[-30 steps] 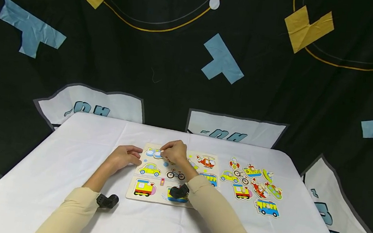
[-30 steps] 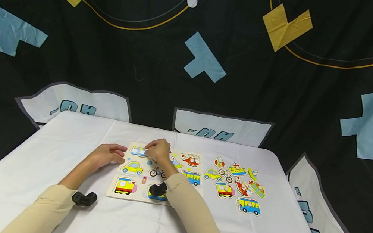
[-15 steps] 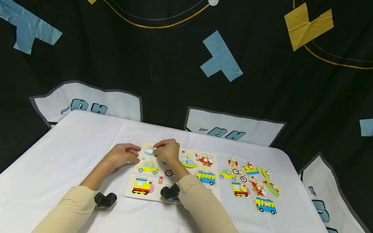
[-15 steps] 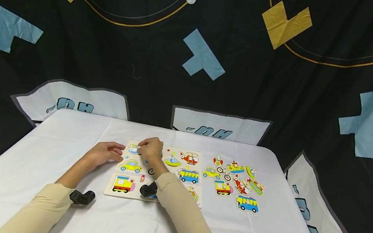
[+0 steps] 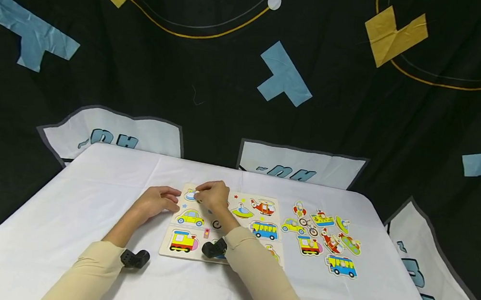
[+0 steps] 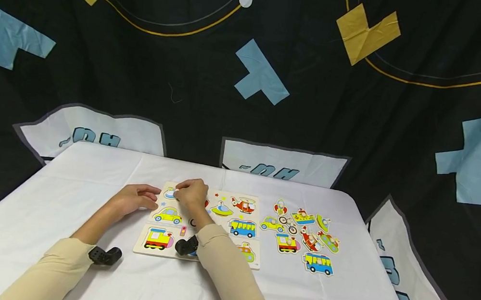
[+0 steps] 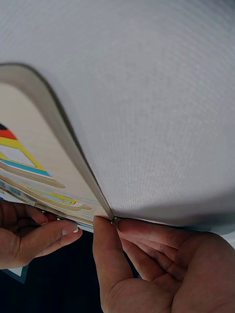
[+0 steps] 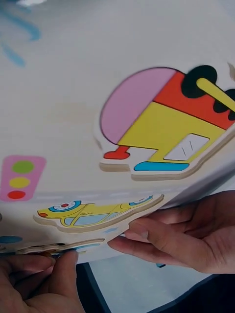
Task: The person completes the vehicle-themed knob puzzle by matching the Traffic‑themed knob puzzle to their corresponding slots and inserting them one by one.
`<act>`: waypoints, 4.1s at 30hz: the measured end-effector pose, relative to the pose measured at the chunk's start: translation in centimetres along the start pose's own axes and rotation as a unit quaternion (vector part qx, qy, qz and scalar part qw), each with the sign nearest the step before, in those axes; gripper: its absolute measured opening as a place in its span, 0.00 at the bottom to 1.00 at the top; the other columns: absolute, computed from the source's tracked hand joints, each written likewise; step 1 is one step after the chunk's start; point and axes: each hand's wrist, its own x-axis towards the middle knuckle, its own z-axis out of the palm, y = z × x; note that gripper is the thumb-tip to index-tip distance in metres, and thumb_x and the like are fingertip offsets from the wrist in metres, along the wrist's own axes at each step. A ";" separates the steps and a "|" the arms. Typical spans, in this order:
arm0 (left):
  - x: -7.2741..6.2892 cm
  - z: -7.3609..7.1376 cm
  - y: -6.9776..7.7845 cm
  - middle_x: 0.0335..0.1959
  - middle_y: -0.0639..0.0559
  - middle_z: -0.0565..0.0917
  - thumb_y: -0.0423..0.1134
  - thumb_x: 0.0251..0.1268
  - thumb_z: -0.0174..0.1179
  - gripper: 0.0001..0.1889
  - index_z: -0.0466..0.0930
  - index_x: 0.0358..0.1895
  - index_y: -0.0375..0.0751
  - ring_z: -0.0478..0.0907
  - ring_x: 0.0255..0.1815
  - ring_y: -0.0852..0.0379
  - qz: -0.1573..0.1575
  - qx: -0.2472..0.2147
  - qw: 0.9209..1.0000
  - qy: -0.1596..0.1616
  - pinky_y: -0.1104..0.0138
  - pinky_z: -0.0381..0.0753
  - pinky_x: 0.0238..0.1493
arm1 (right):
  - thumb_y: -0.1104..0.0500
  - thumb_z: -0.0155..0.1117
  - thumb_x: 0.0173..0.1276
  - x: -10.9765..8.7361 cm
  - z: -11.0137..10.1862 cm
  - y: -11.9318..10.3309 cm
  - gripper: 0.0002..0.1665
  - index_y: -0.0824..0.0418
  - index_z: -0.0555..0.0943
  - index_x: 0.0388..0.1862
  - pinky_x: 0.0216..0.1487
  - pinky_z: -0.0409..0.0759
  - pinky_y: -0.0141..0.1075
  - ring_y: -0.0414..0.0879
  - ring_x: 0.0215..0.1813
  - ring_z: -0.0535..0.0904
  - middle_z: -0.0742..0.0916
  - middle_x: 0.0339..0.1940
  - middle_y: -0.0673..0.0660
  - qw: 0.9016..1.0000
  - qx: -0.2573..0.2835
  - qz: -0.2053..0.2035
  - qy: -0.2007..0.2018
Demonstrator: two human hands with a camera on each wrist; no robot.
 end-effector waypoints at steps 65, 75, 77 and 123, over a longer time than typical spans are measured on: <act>0.2 0.0 -0.1 0.44 0.47 0.86 0.36 0.57 0.70 0.29 0.78 0.65 0.40 0.76 0.53 0.48 -0.014 0.005 1.000 -0.006 0.54 0.70 0.58 | 0.62 0.76 0.60 -0.3 -12.4 4.3 0.12 0.57 0.91 0.44 0.52 0.80 0.44 0.49 0.45 0.86 0.92 0.40 0.55 0.999 0.012 0.004 0.031; 0.1 -0.1 -0.3 0.45 0.46 0.86 0.36 0.57 0.70 0.29 0.78 0.65 0.39 0.76 0.53 0.48 -0.009 0.004 1.000 -0.007 0.54 0.70 0.60 | 0.60 0.76 0.60 -0.2 -17.0 7.7 0.15 0.60 0.90 0.47 0.59 0.78 0.48 0.53 0.51 0.85 0.91 0.44 0.57 0.999 -0.010 0.012 0.039; 0.2 -0.1 -0.4 0.44 0.47 0.86 0.36 0.57 0.70 0.29 0.78 0.65 0.40 0.76 0.53 0.48 -0.012 0.004 1.000 -0.006 0.55 0.70 0.59 | 0.61 0.75 0.60 -0.4 -17.9 8.3 0.16 0.60 0.89 0.48 0.60 0.78 0.48 0.54 0.52 0.85 0.91 0.45 0.59 0.999 -0.016 0.011 0.035; -0.1 -0.1 0.0 0.46 0.45 0.86 0.36 0.58 0.70 0.29 0.78 0.65 0.39 0.76 0.54 0.47 -0.013 0.000 1.000 -0.009 0.53 0.70 0.59 | 0.58 0.67 0.69 0.1 -21.9 16.7 0.17 0.62 0.87 0.54 0.50 0.74 0.42 0.57 0.53 0.78 0.88 0.54 0.65 0.989 -0.078 0.098 0.084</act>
